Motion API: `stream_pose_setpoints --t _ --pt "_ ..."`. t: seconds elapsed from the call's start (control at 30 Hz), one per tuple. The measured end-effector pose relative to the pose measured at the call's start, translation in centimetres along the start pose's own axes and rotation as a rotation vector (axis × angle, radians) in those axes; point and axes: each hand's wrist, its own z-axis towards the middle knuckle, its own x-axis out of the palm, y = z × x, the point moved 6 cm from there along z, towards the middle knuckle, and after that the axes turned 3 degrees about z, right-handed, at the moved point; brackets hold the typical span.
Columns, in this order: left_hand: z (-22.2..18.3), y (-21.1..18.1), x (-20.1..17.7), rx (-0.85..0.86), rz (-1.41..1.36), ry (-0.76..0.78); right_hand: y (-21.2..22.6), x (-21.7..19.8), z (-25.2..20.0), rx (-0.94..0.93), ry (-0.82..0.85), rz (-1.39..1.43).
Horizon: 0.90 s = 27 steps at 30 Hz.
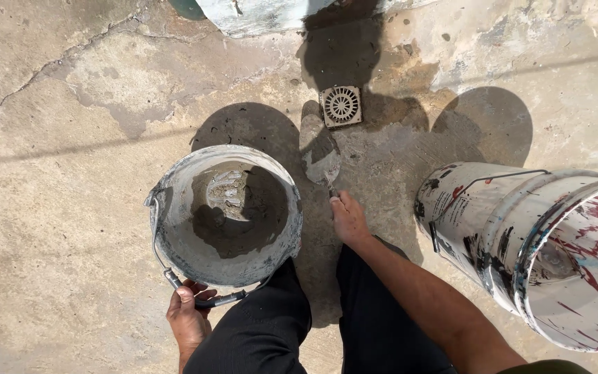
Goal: Applying and smoothing cement into a wall-floor joint using a trowel and hands.
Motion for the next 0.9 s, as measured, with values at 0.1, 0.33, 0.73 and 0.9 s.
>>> stream_pose_setpoints --t 0.1,0.33,0.73,0.9 --pt "0.8 -2.7 1.7 0.063 0.010 0.000 0.3 -3.2 -4.0 -0.035 -0.043 0.007" --pt "-0.2 -10.0 5.3 0.264 0.089 0.100 0.2 -7.4 -10.5 -0.159 -0.129 -0.152" --pt "-2.8 -14.1 13.1 0.575 0.703 0.099 0.7 -10.5 -15.5 -0.468 -0.097 -0.445" --pt "-7.9 -16.1 15.4 0.889 0.754 0.171 1.9 -11.8 -15.0 -0.739 -0.333 -0.995"
